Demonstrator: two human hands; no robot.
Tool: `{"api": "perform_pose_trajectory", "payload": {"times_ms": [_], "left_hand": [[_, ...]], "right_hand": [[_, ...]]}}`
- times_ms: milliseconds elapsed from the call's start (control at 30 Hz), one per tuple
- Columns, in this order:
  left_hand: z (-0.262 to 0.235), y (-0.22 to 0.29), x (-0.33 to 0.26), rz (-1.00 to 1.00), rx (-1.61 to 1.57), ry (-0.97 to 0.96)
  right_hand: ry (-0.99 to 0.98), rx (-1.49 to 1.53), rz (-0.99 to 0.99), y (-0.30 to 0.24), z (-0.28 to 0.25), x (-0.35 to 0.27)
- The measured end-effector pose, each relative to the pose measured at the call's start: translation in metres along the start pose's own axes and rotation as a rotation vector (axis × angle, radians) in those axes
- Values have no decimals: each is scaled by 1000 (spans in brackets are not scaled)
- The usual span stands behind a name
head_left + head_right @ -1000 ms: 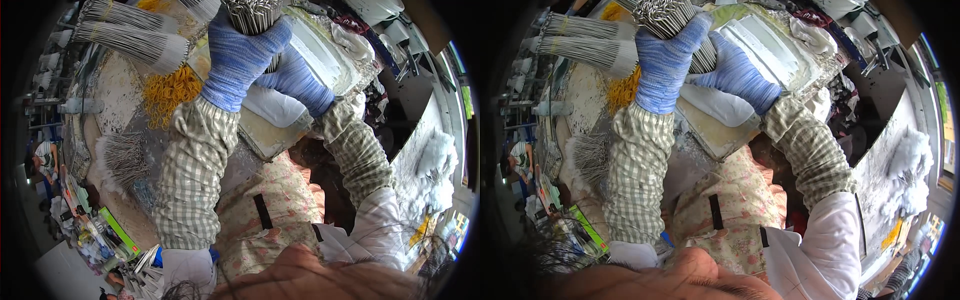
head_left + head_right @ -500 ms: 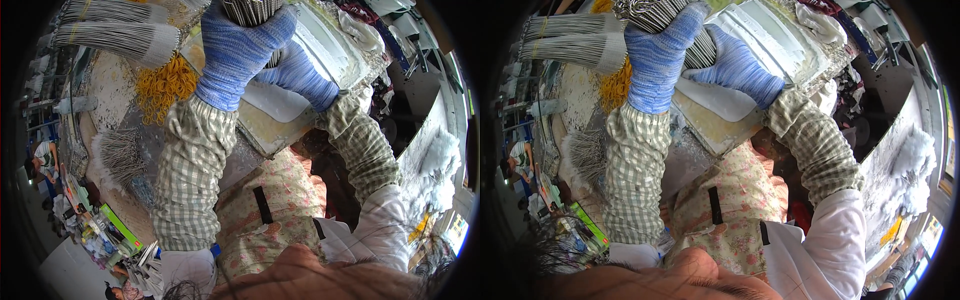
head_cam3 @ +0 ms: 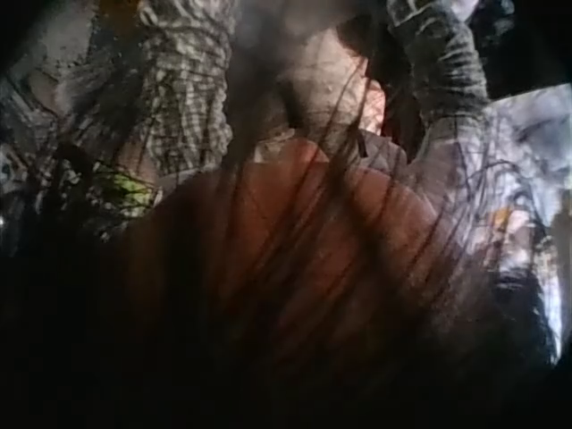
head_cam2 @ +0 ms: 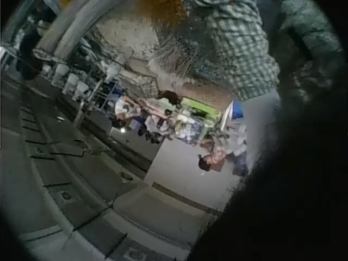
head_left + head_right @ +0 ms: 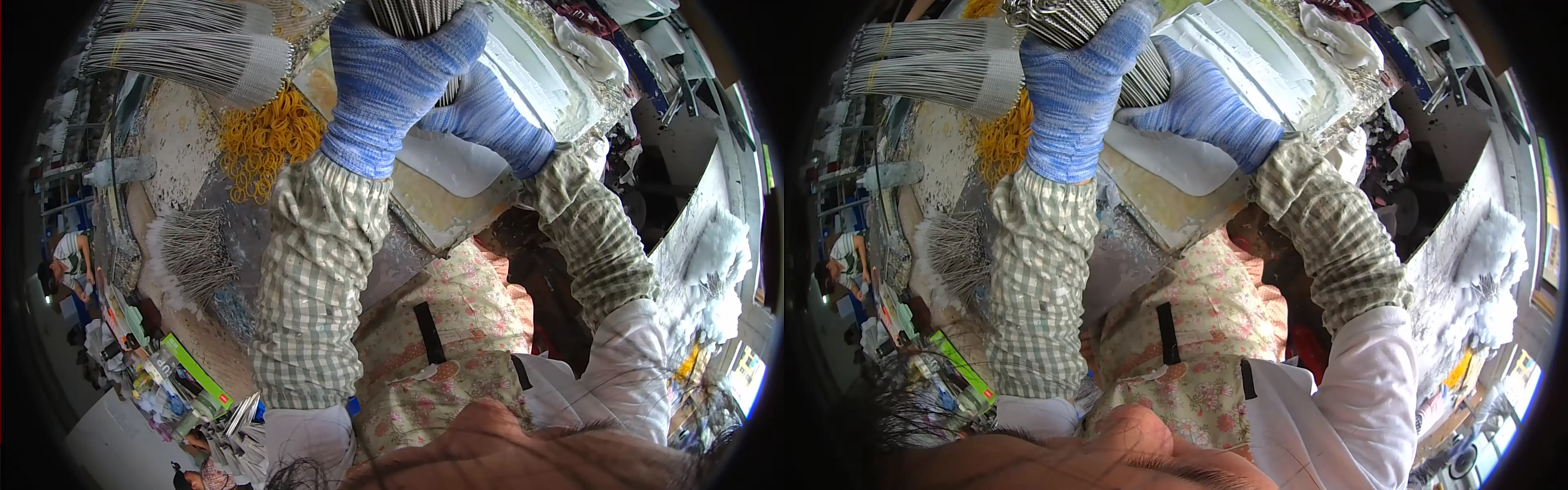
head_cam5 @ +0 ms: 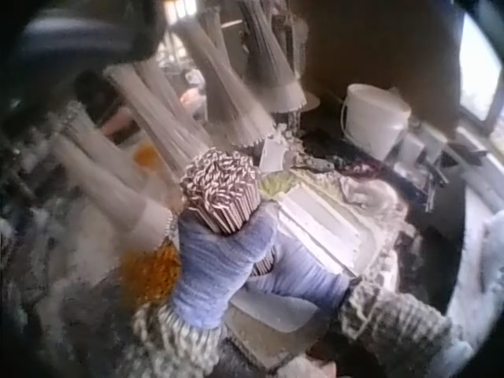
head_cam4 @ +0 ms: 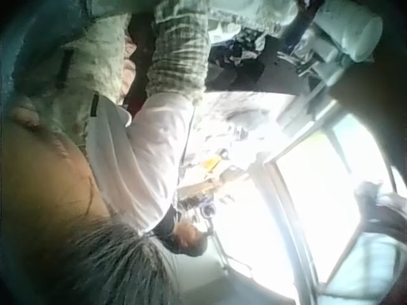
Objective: Bundling fiber strands, securing them with rubber bands, and applying adhesive or coating to the ends.
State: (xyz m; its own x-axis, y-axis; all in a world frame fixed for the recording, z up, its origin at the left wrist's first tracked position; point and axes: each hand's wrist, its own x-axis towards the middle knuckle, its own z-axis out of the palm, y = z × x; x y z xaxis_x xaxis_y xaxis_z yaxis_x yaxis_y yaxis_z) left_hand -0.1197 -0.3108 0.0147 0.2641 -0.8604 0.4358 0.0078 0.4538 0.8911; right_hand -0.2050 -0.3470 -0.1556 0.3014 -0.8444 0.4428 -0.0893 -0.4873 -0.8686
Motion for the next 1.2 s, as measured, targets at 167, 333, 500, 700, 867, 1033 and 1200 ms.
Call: {"api": "perform_pose_trajectory", "payload": {"times_ms": [167, 333, 500, 700, 867, 1033, 1200], "left_hand": [[-1, 7, -2, -29, -8, 61], [-7, 5, 0, -22, -83, 9], [5, 6, 0, -107, -109, 27], [2, 0, 1, -34, 16, 5], [-6, 5, 1, -106, -52, -34], [3, -2, 9, 124, 88, 19], [1, 3, 3, -17, 57, -46]], "right_hand": [[54, 1281, 286, -13, 10, 7], [-267, -15, 49, -75, -38, 13], [-45, -111, 174, 17, 1, 4], [-313, 65, 245, 33, -34, 9], [-69, 60, -110, -12, -7, 8], [-363, 50, 218, -59, -53, 20], [-474, 113, 51, -43, -61, 23]]}}
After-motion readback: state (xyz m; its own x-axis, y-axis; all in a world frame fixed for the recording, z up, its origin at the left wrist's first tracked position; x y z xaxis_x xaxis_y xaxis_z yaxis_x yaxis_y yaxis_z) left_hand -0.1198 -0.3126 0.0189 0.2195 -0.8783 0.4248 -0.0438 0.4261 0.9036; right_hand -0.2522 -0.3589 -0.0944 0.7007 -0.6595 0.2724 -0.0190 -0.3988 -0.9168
